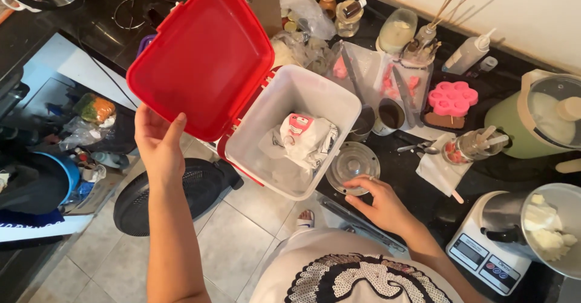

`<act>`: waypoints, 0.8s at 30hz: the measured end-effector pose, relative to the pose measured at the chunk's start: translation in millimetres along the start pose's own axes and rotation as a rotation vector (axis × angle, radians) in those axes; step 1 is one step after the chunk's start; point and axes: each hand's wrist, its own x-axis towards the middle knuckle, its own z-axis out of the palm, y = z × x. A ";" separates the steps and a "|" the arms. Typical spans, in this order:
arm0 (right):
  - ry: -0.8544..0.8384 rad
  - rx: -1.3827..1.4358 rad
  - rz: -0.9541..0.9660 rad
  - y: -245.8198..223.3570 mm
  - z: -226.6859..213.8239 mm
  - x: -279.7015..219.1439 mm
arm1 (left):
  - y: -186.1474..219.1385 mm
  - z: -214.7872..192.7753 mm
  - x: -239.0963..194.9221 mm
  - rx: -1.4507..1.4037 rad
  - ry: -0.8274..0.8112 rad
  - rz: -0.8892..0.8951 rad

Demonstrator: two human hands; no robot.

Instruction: Measuring wax chunks and additives into a melting pot using a digital scale

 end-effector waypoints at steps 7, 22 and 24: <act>-0.004 0.019 -0.007 -5.4 -2.8 -5.6 | 37.7 23.2 -32.6 0.060 -0.402 0.375; 0.017 1.028 0.321 29.9 -6.7 34.5 | -21.1 58.6 -187.9 -0.216 0.134 -1.055; -0.141 1.159 0.220 -7.8 -2.3 43.0 | 16.3 86.2 -176.1 -0.287 0.124 -1.085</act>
